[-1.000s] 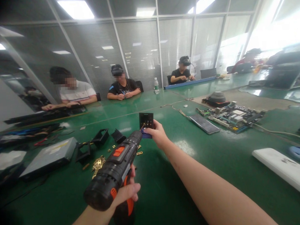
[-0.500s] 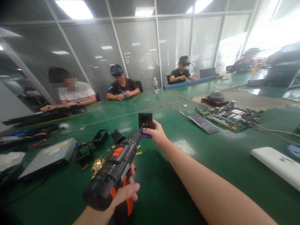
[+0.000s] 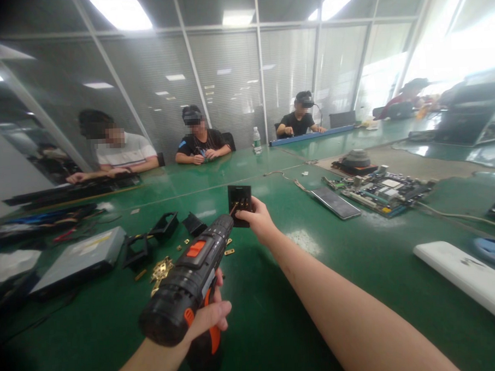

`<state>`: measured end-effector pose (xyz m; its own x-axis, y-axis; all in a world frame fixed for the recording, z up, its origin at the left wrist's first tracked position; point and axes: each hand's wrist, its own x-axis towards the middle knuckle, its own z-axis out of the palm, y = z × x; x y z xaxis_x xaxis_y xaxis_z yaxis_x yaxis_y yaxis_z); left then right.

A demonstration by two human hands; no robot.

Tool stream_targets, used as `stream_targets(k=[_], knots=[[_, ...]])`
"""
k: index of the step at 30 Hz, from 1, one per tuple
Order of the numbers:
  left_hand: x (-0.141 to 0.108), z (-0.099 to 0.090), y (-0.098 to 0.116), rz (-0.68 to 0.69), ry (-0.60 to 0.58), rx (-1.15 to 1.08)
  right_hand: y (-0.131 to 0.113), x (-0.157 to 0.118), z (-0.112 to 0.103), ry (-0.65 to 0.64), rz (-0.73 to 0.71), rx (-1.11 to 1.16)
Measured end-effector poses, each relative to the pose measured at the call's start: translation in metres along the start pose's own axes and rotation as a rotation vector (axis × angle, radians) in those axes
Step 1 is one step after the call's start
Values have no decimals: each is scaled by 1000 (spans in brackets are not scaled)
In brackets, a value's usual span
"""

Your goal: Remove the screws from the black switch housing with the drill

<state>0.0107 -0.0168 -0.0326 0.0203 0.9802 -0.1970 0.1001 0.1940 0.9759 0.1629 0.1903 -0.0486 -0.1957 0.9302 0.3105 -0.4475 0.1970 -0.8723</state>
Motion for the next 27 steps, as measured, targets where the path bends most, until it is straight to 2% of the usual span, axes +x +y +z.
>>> stream_targets(k=[5, 9, 14, 21, 27], knots=[[15, 11, -11, -14, 77, 66, -2, -1, 1, -4, -2, 0], [16, 14, -17, 15, 154, 57, -1, 0, 0, 3, -6, -2], [5, 4, -15, 78, 18, 37, 1, 1, 0, 13, -2, 9], [-1, 4, -9, 64, 50, 97, 1, 1, 0, 4, -7, 7], [-10, 0, 4, 52, 2, 130, 0, 1, -1, -8, -14, 5]])
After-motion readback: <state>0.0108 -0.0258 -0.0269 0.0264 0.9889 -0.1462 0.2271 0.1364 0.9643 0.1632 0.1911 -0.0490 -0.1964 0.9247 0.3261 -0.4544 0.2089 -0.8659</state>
